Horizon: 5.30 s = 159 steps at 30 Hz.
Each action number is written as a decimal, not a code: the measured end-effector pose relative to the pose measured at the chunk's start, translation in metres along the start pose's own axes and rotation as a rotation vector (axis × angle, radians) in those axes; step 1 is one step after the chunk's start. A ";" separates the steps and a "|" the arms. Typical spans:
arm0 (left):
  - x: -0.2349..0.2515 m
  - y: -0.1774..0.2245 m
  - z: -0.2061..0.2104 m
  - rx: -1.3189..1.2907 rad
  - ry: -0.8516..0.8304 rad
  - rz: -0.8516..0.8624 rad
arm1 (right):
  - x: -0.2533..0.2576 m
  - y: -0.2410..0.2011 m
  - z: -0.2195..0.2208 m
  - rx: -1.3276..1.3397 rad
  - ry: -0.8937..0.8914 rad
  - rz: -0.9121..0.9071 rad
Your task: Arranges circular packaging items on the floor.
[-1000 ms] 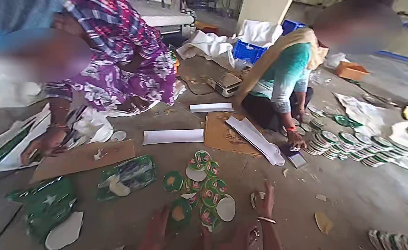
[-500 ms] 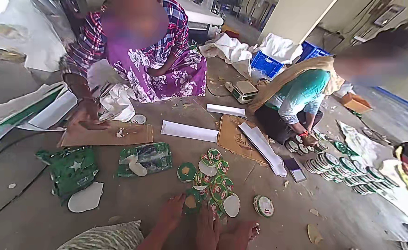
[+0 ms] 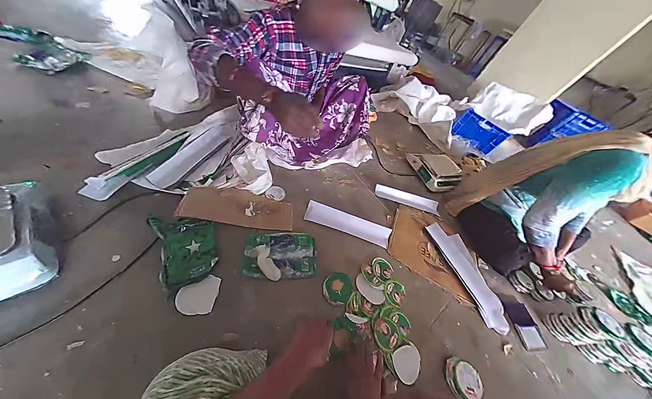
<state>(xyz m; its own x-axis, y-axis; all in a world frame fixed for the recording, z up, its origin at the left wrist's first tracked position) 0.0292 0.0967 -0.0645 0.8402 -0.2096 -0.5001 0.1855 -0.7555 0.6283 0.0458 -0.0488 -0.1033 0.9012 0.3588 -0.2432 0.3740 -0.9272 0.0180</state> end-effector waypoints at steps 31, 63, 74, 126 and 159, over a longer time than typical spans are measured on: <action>-0.040 -0.186 -0.078 -1.757 1.359 -0.519 | 0.085 -0.152 -0.014 0.295 -0.053 -0.091; -0.061 -0.166 -0.087 -1.404 1.460 -0.508 | -0.005 -0.017 -0.008 -0.139 0.141 -0.110; -0.058 -0.165 -0.089 -1.384 1.456 -0.489 | -0.020 -0.002 0.001 -0.202 0.223 -0.096; -0.060 -0.177 -0.081 -1.426 1.464 -0.527 | 0.072 -0.126 -0.016 0.277 0.032 -0.117; -0.041 -0.166 -0.076 -1.569 1.342 -0.533 | 0.041 0.007 -0.040 -0.164 0.211 -0.160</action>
<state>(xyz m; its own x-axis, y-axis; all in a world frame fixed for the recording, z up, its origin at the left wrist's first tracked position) 0.0024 0.2781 -0.1034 0.2068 0.7894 -0.5780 0.0355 0.5843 0.8108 0.0945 -0.0360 -0.0740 0.8473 0.5288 -0.0492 0.5295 -0.8339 0.1560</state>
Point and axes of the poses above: each hand's wrist, its own x-axis towards the middle knuckle, its own z-axis out of the palm, y = z × x, the point moved 6 cm from there along x, towards the middle knuckle, and after that the axes turned 12 degrees about z, right-handed, at the moved point
